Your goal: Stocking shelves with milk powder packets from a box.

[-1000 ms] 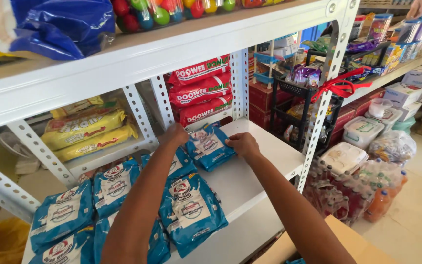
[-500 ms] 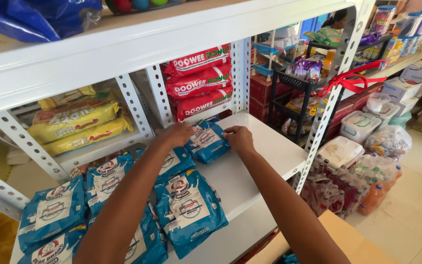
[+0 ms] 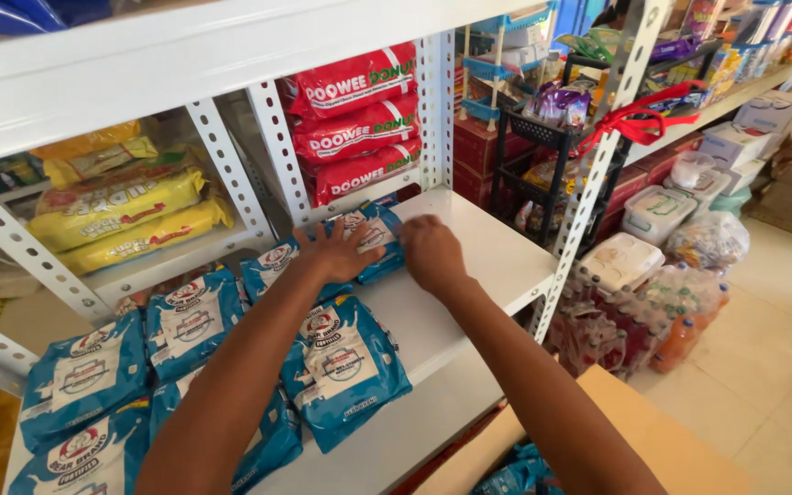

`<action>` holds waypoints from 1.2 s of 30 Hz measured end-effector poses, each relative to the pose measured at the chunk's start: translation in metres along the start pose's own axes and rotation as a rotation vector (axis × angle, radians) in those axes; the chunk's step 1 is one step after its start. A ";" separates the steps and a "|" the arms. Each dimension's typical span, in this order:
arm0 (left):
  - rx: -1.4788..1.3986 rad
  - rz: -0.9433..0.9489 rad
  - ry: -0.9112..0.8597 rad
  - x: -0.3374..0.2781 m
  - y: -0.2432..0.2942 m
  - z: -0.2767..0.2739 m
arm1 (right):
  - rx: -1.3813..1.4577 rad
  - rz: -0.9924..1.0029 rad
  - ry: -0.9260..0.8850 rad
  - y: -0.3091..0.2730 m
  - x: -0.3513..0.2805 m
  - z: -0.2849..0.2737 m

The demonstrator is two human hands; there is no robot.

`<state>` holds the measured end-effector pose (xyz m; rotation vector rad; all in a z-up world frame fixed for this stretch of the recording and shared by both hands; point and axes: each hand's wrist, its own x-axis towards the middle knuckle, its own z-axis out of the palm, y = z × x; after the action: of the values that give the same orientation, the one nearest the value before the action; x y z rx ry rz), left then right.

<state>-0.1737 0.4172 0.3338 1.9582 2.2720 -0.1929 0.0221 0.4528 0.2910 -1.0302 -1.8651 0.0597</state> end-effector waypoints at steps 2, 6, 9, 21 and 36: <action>0.004 -0.024 -0.007 0.000 0.002 -0.004 | -0.246 -0.242 -0.284 0.007 -0.006 0.002; 0.028 -0.042 -0.052 -0.005 0.008 -0.012 | -0.248 -0.219 -0.348 0.003 -0.009 -0.034; 0.037 -0.036 -0.033 -0.028 0.020 -0.016 | 0.012 -0.246 -0.090 -0.008 -0.030 -0.094; 0.072 0.700 0.570 -0.280 0.135 0.027 | 0.179 0.273 -0.216 0.075 -0.256 -0.244; -0.816 0.517 -0.344 -0.405 0.142 0.281 | -0.296 0.928 -0.555 0.193 -0.499 -0.172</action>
<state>0.0307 -0.0076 0.1318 1.7681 1.2598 0.3665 0.3602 0.1769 -0.0632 -2.1891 -1.7151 0.6863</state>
